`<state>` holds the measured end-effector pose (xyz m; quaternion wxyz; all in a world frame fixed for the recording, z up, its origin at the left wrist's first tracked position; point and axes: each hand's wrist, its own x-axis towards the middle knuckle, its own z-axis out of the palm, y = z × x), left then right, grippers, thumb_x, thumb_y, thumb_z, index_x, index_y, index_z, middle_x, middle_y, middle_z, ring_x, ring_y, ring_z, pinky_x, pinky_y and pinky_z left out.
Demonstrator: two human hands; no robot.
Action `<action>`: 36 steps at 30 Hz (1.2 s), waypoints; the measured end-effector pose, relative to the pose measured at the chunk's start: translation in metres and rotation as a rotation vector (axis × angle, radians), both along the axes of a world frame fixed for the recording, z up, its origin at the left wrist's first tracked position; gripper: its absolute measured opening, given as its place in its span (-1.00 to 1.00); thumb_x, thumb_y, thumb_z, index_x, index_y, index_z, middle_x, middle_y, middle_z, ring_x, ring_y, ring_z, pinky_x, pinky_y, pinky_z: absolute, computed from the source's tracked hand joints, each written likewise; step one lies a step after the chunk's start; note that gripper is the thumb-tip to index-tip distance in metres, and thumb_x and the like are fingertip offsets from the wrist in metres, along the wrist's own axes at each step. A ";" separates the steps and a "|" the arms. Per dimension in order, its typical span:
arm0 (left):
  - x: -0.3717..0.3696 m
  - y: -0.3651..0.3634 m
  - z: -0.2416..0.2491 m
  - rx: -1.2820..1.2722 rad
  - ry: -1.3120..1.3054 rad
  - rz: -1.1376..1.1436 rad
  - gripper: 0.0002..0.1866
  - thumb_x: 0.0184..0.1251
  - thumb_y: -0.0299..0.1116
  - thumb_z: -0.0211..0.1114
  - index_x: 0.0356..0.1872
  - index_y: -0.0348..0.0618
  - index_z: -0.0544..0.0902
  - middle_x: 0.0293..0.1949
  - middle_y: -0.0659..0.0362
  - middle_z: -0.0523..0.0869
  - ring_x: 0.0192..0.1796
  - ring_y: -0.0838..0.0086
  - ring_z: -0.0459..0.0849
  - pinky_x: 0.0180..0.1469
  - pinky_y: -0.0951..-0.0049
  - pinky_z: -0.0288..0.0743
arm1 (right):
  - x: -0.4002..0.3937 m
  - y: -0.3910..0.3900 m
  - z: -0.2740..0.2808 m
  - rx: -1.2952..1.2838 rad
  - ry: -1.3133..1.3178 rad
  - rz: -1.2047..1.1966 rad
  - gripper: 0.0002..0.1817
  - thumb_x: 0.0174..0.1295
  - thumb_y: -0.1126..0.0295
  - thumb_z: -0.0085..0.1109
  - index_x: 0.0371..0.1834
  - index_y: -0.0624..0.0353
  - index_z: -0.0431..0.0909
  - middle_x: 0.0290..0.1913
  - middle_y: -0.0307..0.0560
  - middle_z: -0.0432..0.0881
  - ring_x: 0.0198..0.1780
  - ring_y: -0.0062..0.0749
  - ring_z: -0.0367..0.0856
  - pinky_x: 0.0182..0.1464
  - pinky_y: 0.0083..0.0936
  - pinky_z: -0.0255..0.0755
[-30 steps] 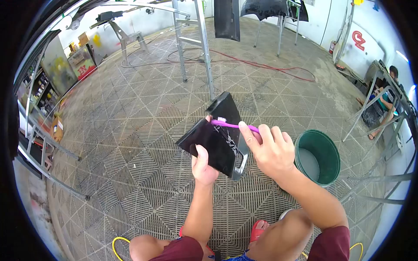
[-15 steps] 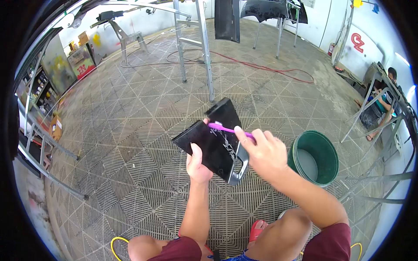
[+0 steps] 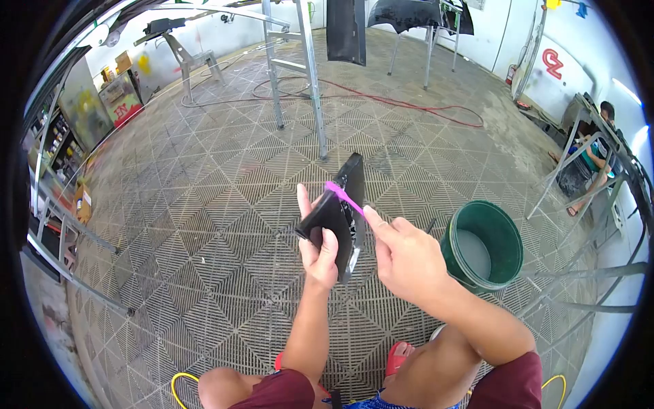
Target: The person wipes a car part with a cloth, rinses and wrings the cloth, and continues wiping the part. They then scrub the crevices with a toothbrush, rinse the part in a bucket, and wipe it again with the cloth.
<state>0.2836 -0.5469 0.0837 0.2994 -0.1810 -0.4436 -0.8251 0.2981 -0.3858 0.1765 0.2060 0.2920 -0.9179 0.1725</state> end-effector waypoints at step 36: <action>-0.002 0.009 -0.003 -0.153 -0.119 0.008 -0.54 0.57 -0.35 0.30 0.34 -0.36 0.45 -0.12 0.30 0.53 -0.26 0.73 0.40 -0.18 0.67 0.32 | 0.005 0.020 -0.002 0.200 0.099 -0.161 -0.49 0.17 0.44 0.31 0.25 -0.08 0.67 -0.35 -0.15 0.55 -0.43 -0.23 0.69 -0.44 -0.27 0.57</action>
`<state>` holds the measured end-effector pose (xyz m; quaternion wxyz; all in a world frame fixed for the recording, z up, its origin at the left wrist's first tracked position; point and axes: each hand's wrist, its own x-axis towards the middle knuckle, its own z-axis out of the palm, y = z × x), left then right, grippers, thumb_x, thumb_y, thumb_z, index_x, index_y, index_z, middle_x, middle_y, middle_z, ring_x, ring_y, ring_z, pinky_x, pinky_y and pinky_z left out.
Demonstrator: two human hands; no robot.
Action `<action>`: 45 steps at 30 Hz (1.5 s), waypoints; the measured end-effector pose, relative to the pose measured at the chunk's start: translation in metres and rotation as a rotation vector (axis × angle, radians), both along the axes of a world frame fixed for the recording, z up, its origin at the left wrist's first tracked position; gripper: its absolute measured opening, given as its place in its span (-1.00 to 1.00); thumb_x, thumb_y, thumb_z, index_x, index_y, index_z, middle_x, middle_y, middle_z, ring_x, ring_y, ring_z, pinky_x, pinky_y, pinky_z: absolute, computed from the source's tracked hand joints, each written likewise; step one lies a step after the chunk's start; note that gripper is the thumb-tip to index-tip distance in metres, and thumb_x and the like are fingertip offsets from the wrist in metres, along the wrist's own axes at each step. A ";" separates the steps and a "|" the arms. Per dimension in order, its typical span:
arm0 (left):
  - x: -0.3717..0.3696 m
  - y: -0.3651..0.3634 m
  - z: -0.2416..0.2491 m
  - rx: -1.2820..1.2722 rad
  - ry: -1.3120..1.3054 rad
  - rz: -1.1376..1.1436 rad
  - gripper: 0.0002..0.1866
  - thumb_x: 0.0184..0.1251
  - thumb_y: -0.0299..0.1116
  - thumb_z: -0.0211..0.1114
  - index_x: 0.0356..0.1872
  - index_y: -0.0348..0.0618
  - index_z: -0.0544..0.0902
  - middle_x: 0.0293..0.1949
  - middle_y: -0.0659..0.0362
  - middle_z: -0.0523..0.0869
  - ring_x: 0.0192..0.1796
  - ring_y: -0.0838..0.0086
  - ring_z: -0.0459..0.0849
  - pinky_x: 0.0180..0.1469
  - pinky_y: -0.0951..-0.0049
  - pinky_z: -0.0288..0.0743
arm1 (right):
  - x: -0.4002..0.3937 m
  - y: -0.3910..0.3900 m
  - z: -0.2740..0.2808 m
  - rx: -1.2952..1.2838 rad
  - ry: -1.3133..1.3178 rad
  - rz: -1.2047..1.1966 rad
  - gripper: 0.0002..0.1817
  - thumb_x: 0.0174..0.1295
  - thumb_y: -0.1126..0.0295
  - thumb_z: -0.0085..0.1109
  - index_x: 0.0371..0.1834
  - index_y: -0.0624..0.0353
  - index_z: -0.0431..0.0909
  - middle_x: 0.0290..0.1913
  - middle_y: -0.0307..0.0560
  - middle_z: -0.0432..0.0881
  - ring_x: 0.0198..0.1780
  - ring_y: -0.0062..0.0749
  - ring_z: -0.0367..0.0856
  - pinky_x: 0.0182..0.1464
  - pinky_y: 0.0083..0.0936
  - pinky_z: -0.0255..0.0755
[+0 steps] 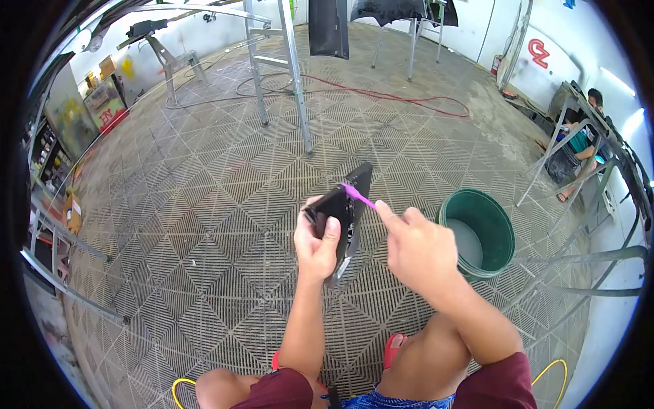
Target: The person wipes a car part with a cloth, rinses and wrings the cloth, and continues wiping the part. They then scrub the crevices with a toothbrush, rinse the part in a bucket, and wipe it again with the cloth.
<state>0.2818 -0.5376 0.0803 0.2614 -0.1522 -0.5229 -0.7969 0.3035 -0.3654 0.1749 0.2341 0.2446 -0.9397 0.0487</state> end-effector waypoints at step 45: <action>-0.002 0.003 -0.009 0.444 0.315 -0.085 -0.45 0.64 -0.38 0.16 0.54 -0.01 0.21 0.48 -0.19 0.40 0.46 0.05 0.47 0.47 -0.03 0.42 | -0.007 -0.001 -0.007 -0.144 0.110 0.146 -0.43 0.18 0.51 0.29 0.30 -0.15 0.69 -0.42 -0.23 0.52 -0.55 -0.32 0.60 -0.48 -0.34 0.53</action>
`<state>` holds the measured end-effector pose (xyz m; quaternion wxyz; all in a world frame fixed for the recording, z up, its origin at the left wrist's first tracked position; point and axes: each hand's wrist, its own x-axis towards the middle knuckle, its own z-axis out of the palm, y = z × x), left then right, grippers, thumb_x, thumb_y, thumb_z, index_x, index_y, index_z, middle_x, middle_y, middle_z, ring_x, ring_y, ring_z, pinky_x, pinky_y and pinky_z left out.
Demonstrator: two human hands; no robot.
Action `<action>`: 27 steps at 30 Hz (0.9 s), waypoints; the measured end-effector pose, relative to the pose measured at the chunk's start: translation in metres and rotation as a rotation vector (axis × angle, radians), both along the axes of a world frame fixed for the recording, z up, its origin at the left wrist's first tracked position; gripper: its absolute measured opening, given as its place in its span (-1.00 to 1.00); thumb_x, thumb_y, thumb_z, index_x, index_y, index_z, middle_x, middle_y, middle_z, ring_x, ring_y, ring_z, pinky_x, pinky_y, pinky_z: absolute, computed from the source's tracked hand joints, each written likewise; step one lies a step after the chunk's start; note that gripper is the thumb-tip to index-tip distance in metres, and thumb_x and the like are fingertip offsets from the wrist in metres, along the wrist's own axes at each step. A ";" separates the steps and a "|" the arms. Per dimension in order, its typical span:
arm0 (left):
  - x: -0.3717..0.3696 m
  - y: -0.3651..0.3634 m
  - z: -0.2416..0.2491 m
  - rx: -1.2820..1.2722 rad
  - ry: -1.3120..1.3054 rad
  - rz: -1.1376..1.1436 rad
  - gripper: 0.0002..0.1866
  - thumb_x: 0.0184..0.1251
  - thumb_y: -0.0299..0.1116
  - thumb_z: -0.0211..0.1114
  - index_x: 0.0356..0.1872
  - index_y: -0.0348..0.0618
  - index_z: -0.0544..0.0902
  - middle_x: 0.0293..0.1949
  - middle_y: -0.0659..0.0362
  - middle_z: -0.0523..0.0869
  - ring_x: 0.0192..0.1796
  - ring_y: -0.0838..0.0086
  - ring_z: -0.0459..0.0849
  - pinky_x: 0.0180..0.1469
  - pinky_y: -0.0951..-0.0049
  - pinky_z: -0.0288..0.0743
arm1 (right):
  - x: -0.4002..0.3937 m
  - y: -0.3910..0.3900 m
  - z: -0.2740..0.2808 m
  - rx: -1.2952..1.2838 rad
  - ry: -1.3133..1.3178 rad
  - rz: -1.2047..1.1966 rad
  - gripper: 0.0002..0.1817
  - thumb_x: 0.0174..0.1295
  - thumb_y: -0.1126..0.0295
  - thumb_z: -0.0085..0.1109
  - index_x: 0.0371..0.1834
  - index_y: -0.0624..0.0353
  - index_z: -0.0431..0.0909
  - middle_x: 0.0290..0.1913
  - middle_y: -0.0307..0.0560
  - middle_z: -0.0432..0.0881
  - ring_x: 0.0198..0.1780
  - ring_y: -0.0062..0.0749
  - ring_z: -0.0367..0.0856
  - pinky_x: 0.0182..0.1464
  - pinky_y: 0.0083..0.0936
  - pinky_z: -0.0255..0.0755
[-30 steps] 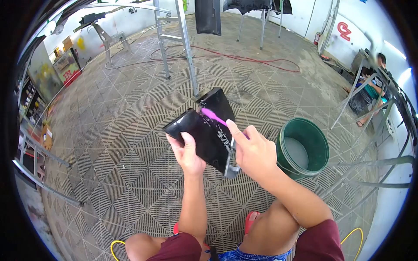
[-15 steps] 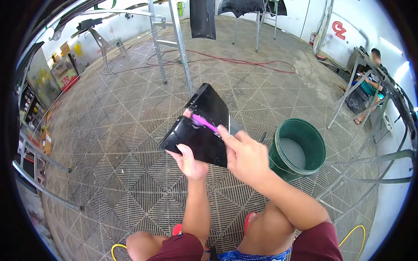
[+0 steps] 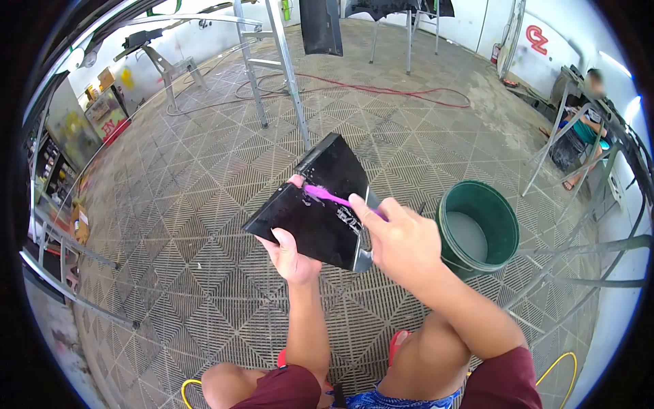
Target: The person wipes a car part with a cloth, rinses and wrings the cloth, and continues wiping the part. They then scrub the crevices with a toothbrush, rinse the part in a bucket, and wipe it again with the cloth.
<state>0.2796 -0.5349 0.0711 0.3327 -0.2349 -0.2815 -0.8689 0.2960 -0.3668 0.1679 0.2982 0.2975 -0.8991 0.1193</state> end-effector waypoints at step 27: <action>0.005 -0.008 0.015 -0.188 0.040 0.139 -0.47 0.47 -0.12 0.42 0.25 -0.19 0.44 0.39 -0.44 0.44 0.44 -0.13 0.48 0.42 -0.10 0.44 | 0.022 0.011 0.011 0.032 -0.024 -0.072 -0.43 0.09 0.53 0.33 0.25 -0.13 0.71 -0.37 -0.20 0.48 -0.50 -0.32 0.58 -0.50 -0.33 0.46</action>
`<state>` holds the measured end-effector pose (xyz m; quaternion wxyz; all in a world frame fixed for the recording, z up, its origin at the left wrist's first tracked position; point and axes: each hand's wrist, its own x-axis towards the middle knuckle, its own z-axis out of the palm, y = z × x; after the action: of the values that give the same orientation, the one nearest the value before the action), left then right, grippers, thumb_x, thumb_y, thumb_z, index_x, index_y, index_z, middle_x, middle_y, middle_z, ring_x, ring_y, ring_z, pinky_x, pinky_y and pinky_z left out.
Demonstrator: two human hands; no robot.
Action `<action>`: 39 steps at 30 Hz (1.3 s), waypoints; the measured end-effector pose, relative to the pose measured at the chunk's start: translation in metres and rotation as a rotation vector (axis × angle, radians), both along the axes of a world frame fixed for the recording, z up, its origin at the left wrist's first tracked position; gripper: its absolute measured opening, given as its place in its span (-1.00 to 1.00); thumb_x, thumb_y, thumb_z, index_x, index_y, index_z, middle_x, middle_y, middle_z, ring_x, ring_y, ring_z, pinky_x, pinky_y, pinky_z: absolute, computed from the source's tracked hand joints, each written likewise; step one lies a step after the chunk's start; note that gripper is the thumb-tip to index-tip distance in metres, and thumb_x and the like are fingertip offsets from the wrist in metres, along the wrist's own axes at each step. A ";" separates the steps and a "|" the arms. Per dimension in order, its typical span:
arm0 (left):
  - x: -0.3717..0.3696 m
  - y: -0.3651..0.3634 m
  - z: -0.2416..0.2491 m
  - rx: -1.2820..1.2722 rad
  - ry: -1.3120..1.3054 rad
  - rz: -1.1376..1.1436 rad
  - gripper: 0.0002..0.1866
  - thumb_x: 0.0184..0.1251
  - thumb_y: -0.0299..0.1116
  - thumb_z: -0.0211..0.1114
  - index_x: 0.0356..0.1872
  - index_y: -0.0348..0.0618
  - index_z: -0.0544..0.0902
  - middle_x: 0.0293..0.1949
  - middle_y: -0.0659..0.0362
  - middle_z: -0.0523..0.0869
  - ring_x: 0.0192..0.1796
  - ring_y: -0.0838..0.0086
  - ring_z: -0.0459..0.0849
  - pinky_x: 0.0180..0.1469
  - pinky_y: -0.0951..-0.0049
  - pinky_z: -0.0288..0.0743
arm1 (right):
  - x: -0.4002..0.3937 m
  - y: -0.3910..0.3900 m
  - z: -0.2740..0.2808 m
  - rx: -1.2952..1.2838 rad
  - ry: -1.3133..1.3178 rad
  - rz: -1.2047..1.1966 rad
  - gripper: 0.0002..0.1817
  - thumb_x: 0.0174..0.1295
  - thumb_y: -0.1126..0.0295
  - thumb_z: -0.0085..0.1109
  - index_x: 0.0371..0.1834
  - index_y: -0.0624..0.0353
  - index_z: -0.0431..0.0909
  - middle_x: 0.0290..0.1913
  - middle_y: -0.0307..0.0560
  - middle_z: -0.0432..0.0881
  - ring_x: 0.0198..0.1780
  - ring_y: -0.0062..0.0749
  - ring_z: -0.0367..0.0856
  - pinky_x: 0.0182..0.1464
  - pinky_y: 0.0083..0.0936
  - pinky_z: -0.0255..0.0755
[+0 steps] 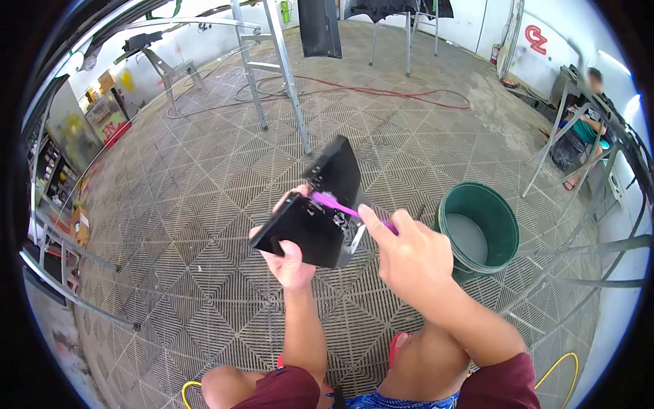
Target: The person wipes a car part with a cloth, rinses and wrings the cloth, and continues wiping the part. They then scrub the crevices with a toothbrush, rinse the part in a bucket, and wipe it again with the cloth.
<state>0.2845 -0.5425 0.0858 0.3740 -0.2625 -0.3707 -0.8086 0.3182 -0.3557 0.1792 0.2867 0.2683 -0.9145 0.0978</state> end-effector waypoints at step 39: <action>-0.004 0.012 -0.010 0.323 -0.069 -0.255 -0.40 0.68 -0.11 0.10 0.53 -0.28 0.28 0.54 -0.23 0.31 0.49 0.01 0.43 0.50 -0.05 0.37 | -0.025 0.002 -0.057 -0.247 -0.092 0.204 -0.35 0.20 0.53 0.31 0.43 -0.10 0.58 -0.39 -0.19 0.55 -0.54 -0.25 0.61 -0.53 -0.31 0.55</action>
<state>0.2807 -0.5306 0.0754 0.2927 -0.2160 -0.2126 -0.9069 0.2936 -0.3538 0.1219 0.2638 0.3176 -0.8757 0.2503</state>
